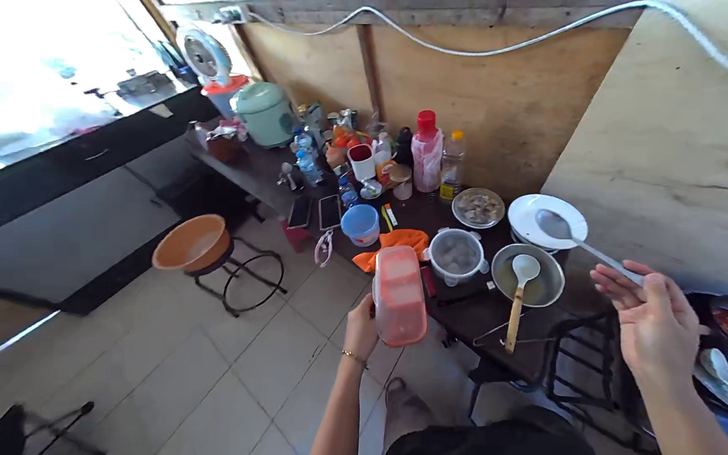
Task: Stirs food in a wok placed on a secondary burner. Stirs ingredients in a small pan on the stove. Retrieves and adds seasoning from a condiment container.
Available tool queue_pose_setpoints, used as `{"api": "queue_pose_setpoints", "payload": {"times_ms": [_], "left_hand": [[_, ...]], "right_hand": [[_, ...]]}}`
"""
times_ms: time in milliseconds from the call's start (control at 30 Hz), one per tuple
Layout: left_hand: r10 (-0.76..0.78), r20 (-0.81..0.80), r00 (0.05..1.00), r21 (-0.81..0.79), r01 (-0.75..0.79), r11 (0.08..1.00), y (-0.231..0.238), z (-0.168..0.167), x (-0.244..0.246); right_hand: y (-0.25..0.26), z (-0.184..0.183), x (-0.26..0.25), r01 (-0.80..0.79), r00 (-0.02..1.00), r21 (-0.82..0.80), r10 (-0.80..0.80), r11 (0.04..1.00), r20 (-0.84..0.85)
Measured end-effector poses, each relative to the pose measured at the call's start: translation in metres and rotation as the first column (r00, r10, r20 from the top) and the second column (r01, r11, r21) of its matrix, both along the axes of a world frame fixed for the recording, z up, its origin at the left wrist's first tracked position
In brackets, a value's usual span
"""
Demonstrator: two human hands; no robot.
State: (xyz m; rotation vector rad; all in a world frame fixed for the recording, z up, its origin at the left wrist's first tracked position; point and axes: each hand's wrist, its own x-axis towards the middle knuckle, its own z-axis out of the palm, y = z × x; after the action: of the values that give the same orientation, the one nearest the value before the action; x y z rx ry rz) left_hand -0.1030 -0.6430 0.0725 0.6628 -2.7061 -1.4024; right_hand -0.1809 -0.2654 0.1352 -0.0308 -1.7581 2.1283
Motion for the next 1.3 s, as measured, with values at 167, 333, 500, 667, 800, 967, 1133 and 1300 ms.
{"api": "queue_pose_setpoints", "payload": {"times_ms": [167, 333, 500, 667, 800, 967, 1133, 1300], "left_hand": [[-0.180, 0.093, 0.979, -0.083, 0.188, 0.979, -0.041, -0.022, -0.143], [-0.330, 0.239, 0.913, -0.112, 0.363, 0.925, -0.068, -0.045, -0.266], [-0.438, 0.321, 0.840, -0.097, 0.489, 0.867, -0.087, -0.065, -0.342], [-0.451, 0.341, 0.825, -0.117, 0.514, 0.850, -0.097, -0.089, -0.367], [-0.406, 0.300, 0.863, 0.031, 0.417, 0.908, -0.107, -0.107, -0.378], [-0.390, 0.205, 0.898, 0.000, 0.398, 0.917, -0.101, -0.077, -0.352], [-0.543, 0.248, 0.802, -0.162, 0.587, 0.793, -0.082, -0.081, -0.307], [-0.563, 0.168, 0.809, -0.238, 0.587, 0.773, -0.077, -0.095, -0.304]], "right_hand": [[-0.038, -0.018, -0.002, 0.092, 0.992, -0.077, -0.084, 0.993, 0.096], [-0.095, -0.037, -0.007, 0.276, 0.949, -0.106, -0.253, 0.955, 0.188], [-0.157, -0.047, -0.029, 0.344, 0.911, -0.122, -0.300, 0.931, 0.283], [-0.204, -0.053, -0.042, 0.325, 0.907, -0.174, -0.254, 0.929, 0.335], [-0.227, -0.060, -0.045, 0.321, 0.900, -0.191, -0.236, 0.928, 0.365], [-0.245, -0.070, -0.041, 0.328, 0.871, -0.250, -0.190, 0.911, 0.453], [-0.268, -0.075, -0.042, 0.278, 0.819, -0.418, 0.014, 0.865, 0.574], [-0.279, -0.080, -0.038, 0.264, 0.763, -0.529, 0.161, 0.807, 0.626]]}}
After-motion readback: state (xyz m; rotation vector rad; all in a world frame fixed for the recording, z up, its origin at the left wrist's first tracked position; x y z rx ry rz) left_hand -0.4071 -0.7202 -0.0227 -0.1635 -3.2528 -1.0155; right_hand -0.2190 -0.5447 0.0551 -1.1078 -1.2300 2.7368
